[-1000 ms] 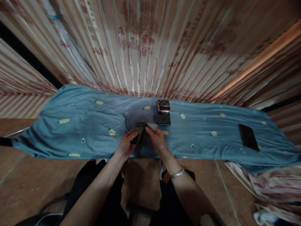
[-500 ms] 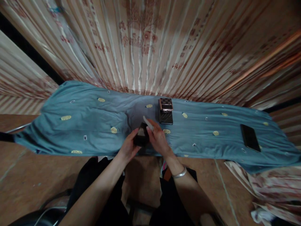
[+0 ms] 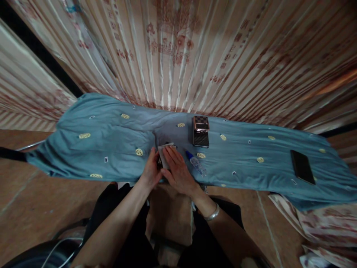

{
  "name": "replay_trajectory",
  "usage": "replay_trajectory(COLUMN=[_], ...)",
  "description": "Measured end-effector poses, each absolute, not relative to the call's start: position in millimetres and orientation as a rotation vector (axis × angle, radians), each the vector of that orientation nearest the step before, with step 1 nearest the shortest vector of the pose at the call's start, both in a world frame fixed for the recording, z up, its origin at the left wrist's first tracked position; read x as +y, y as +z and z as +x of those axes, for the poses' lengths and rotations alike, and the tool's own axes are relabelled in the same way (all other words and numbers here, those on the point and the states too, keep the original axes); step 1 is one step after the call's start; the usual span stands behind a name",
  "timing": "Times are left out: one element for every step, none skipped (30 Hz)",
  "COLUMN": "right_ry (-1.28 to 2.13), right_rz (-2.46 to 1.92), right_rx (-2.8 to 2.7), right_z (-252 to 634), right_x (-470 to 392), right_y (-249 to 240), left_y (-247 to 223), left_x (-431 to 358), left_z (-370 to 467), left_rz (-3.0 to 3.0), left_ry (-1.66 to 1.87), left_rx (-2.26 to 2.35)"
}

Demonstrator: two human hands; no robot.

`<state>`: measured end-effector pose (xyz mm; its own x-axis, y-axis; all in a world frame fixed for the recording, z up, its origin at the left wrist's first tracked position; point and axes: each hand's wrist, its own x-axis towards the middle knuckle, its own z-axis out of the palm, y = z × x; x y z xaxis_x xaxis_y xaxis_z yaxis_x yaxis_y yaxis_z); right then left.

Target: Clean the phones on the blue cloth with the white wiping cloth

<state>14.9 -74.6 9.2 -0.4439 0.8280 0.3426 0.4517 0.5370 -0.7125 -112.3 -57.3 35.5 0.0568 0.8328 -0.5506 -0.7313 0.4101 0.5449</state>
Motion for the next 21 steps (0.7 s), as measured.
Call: replay_trajectory(right_ry=[0.684, 0.664, 0.643, 0.618, 0.589, 0.558, 0.527, 0.5, 0.477, 0.458, 0.44, 0.421, 0.4, 0.377, 0.353, 0.33, 0.308, 0.288, 0.274, 0.264, 0.259], right_rz=[-1.029, -1.034, -1.047, -1.064, -1.083, -1.104, -1.124, -1.144, -1.162, -1.175, -1.182, -1.183, -1.178, -1.172, -1.166, -1.157, -1.141, -1.118, -1.089, -1.056, -1.024], right_rx=[-2.112, -2.132, -2.15, -2.165, -2.176, -2.182, -2.182, -2.173, -2.159, -2.143, -2.13, -2.122, -2.121, -2.126, -2.136, -2.149, -2.163, -2.176, -2.188, -2.197, -2.204], right_z=[14.4, 14.6, 15.5, 16.9, 18.7, 20.8, 22.9, 24.9, 26.7, 28.2, 29.3, 30.2, 30.7, 30.9, 30.8, 30.3, 29.3, 27.9, 26.1, 24.1, 22.1], right_x=[-76.0, -76.6, -76.2, -75.0, -73.0, -70.6, -67.9, -65.2, -62.7, -60.6, -58.9, -57.8, -57.2, -56.9, -57.1, -57.6, -58.5, -59.6, -61.0, -62.3, -63.6], right_y=[8.6, 7.9, 7.3, 6.7, 6.2, 5.9, 5.6, 5.6, 5.7, 6.1, 6.7, 7.5, 8.3, 9.3, 10.3, 11.2, 12.2, 13.1, 14.0, 14.9, 15.8], left_y=[35.4, 35.1, 34.7, 34.3, 34.0, 33.8, 33.8, 34.1, 34.6, 35.2, 35.9, 36.4, 36.7, 36.6, 36.1, 35.3, 34.3, 33.2, 32.3, 31.6, 31.4], left_x=[-56.9, -56.6, -56.4, -56.4, -56.6, -56.9, -57.4, -58.0, -58.7, -59.4, -60.0, -60.4, -60.8, -60.9, -60.9, -60.6, -60.2, -59.6, -58.9, -58.1, -57.4], left_z=[-112.8, -112.9, -112.7, -112.1, -111.3, -110.2, -109.0, -107.6, -106.3, -105.1, -104.0, -103.0, -102.3, -101.8, -101.5, -101.5, -101.6, -102.0, -102.4, -103.0, -103.5], left_rz=[0.129, 0.121, 0.112, 0.103, 0.091, 0.076, 0.061, 0.05, 0.043, 0.044, 0.052, 0.066, 0.083, 0.099, 0.112, 0.123, 0.129, 0.131, 0.127, 0.116, 0.101], left_ry=[1.196, 1.202, 1.205, 1.204, 1.201, 1.196, 1.19, 1.183, 1.179, 1.177, 1.178, 1.179, 1.182, 1.189, 1.196, 1.201, 1.205, 1.206, 1.206, 1.204, 1.204], left_rx=[0.937, 0.934, 0.923, 0.906, 0.886, 0.867, 0.848, 0.829, 0.813, 0.798, 0.786, 0.777, 0.776, 0.782, 0.791, 0.798, 0.803, 0.805, 0.809, 0.818, 0.836])
